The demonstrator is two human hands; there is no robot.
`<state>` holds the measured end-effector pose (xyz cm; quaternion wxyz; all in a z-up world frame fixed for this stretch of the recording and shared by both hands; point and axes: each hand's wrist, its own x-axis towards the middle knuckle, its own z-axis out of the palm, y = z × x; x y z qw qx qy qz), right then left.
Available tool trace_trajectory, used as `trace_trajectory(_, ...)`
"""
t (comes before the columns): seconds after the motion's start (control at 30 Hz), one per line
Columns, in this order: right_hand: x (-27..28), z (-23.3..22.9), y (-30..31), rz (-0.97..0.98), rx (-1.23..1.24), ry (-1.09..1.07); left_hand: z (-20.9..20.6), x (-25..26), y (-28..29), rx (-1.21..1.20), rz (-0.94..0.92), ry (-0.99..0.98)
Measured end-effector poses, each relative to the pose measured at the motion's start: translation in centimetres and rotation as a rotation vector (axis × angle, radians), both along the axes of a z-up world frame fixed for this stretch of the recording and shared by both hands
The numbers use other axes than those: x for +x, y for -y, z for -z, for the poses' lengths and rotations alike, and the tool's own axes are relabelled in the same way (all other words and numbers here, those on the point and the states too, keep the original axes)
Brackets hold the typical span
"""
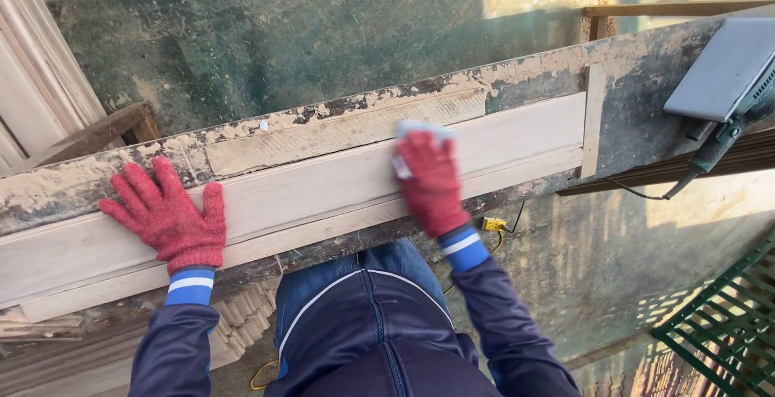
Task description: Sanding wooden planks using an electric power sander and a manual sanding block.
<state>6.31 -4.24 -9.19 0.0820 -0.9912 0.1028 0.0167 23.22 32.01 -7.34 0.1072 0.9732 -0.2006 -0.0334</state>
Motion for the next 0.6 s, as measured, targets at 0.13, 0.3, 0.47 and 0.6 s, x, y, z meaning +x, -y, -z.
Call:
trace_trajectory(0.13, -5.8, 2.8, 12.4, 0.645, -0.009, 0.042, -0.2, -0.2, 0.3, -0.012, -0.008, -0.012)
trace_trajectory(0.3, -0.8, 1.3, -6.4, 0.076, 0.111, -0.015, -0.3, -0.4, 0.6, -0.024, -0.008, 0.009)
trace_trajectory(0.47, -4.1, 3.3, 5.7, 0.009, -0.256, -0.032, -0.4, -0.3, 0.8, -0.006, -0.009, 0.003)
trace_trajectory(0.6, -4.1, 4.4, 3.7, 0.395, -0.069, 0.031, -1.0, -0.2, 0.7, 0.003, -0.001, 0.005)
